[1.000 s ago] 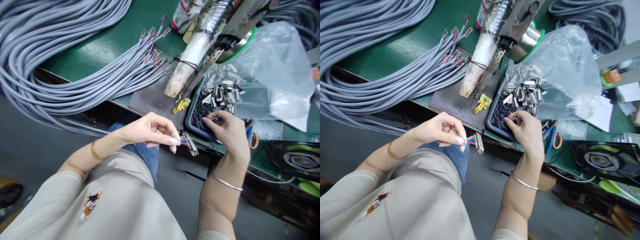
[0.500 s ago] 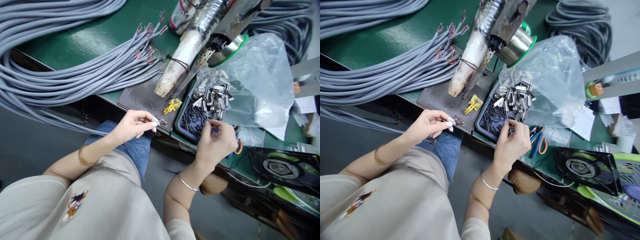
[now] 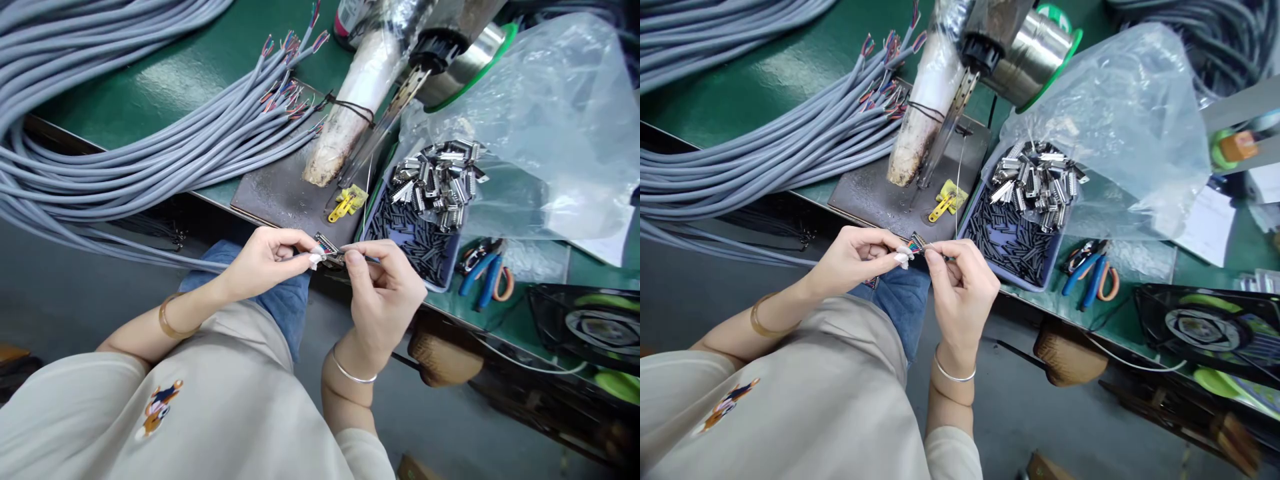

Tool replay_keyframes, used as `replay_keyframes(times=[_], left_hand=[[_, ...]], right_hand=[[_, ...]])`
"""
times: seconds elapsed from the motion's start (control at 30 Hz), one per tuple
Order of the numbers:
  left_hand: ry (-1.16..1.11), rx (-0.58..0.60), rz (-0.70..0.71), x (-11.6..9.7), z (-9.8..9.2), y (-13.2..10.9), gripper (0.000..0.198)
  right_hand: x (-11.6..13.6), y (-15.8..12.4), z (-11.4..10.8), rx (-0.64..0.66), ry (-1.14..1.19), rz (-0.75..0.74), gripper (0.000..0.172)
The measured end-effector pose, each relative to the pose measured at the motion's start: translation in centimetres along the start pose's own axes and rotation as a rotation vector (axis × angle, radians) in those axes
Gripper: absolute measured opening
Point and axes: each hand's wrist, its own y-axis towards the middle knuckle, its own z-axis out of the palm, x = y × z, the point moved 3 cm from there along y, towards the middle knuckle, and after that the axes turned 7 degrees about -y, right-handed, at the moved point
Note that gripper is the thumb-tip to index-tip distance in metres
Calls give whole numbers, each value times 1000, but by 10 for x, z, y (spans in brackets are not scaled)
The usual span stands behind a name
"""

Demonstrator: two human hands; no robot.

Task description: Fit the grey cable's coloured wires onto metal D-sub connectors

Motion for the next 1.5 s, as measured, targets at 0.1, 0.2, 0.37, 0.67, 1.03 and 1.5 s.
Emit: replay_keyframes(times=[0.1, 0.2, 0.37, 0.67, 1.03, 1.5], left_hand=[[61, 4, 10, 2, -2, -1, 13], [114, 3, 19, 4, -4, -2, 14], [-1, 59, 51, 5, -7, -1, 25], [-102, 77, 54, -2, -7, -4, 16], [-49, 74, 202, -5, -14, -4, 10], [144, -112, 216, -2, -12, -3, 10]], right_hand=[[3, 2, -1, 38, -69, -30, 19], [7, 1, 1, 90, -138, -95, 19], [14, -6, 10, 97, -301, -284, 10], [1, 0, -1, -49, -201, -3, 24], [-10, 2, 11, 42, 76, 144, 22], [1, -3, 7, -185, -178, -106, 23]])
